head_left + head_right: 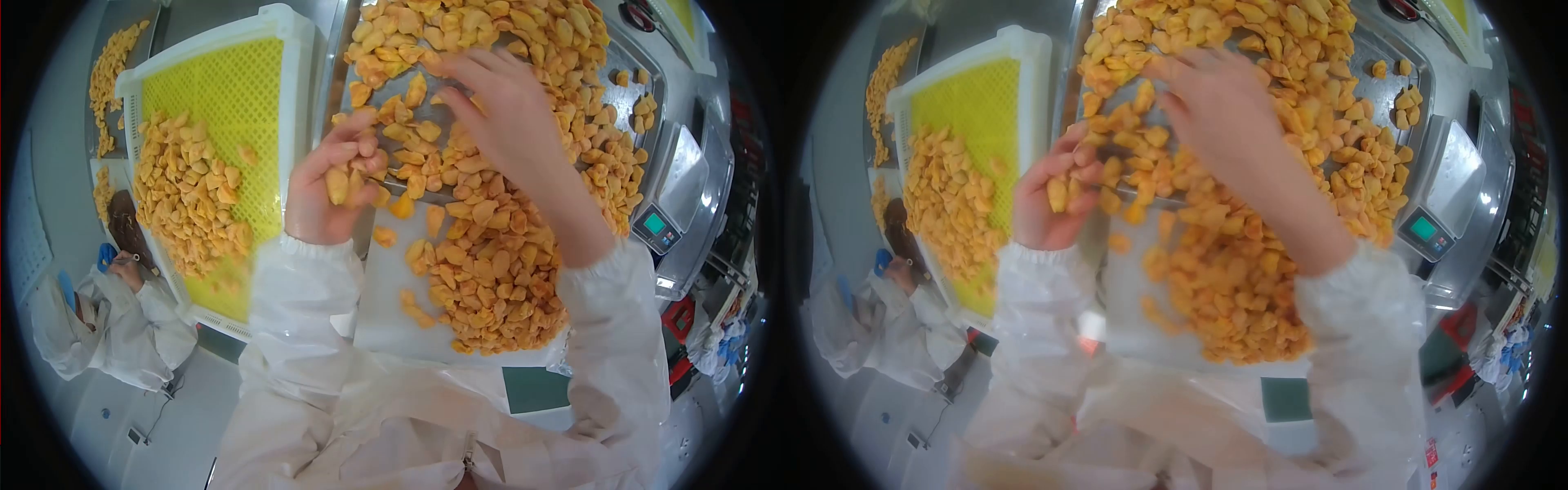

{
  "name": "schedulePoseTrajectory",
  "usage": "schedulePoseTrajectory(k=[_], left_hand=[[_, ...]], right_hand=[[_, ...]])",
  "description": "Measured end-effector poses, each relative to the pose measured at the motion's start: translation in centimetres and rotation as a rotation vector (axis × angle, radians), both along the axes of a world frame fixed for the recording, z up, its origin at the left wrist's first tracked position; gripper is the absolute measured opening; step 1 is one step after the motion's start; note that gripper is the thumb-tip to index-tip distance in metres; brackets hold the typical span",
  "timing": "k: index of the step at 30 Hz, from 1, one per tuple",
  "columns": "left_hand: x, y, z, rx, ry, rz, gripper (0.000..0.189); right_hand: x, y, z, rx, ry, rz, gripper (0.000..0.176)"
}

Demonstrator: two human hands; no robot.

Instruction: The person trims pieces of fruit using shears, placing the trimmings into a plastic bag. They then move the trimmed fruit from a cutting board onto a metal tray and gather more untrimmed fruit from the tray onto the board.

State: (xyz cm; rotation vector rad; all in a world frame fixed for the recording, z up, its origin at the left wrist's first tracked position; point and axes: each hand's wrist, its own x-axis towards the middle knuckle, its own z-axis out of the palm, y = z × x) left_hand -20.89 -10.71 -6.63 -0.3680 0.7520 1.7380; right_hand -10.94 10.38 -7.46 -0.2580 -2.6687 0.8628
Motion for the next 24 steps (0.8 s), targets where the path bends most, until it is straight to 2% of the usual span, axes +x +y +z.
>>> schedulePoseTrajectory(k=[1,3,4,6,7,8,9,11,12,13,15,17,18,20,21,23,24], left_hand=[[0.1,0.2,0.0,-0.015,-0.001,-0.018,0.041],[0.6,0.8,-0.1,-0.055,-0.004,-0.055,0.037],[0.6,1.4,0.4,-0.208,0.190,-0.098,0.034],[0.7,2.8,1.5,-0.507,0.575,-0.180,0.029],[0.5,3.2,1.0,-0.544,0.950,-0.186,0.027],[-0.1,4.1,0.1,-0.572,1.325,-0.184,0.024],[-0.5,5.0,-0.8,-0.589,1.697,-0.176,0.022],[-0.9,7.2,-2.2,-0.726,1.866,-0.204,0.021],[-1.1,8.0,-3.0,-0.789,1.933,-0.225,0.022],[-1.1,8.5,-3.5,-0.852,1.998,-0.251,0.023],[-1.2,8.8,-3.9,-0.901,1.996,-0.305,0.023],[-1.8,8.3,-3.5,-0.915,1.990,-0.397,0.022],[-2.1,7.9,-2.5,-0.837,1.612,-0.358,0.022],[-2.0,6.6,0.2,-0.645,0.860,-0.267,0.023],[-1.5,5.3,0.3,-0.507,0.673,-0.193,0.026],[-0.8,3.2,0.3,-0.228,0.310,-0.042,0.032],[0.2,3.3,0.9,-0.246,0.214,-0.025,0.035]], right_hand=[[-2.0,-0.1,-1.2,0.055,0.157,-0.057,0.012],[-4.5,0.8,-3.9,0.029,0.154,-0.057,0.010],[-5.3,0.8,-4.2,0.021,0.152,-0.054,0.009],[-4.3,2.1,-2.7,-0.405,-0.064,-0.164,0.013],[-3.6,2.9,-2.2,-0.617,-0.178,-0.215,0.016],[-3.3,3.6,-2.8,-0.759,-0.058,-0.226,0.016],[-3.2,3.3,-2.6,-0.598,-0.053,-0.170,0.016],[-3.1,2.3,-2.0,-0.278,-0.032,-0.063,0.014],[-3.4,1.5,-2.8,0.023,0.036,-0.005,0.020],[-3.3,1.3,-3.1,0.041,0.001,0.003,0.022],[-3.3,1.1,-3.3,0.079,-0.061,0.019,0.027],[-2.4,1.6,-3.3,-0.156,-0.015,-0.067,0.028],[-2.0,2.2,-3.3,-0.269,0.012,-0.106,0.029],[-0.8,3.5,-1.8,-0.893,-0.062,-0.251,0.028],[0.1,3.7,-1.3,-1.209,-0.108,-0.326,0.027],[1.1,2.0,0.0,-1.131,-0.139,-0.209,0.021],[1.3,-0.5,1.6,-1.093,-0.143,-0.110,0.019]])
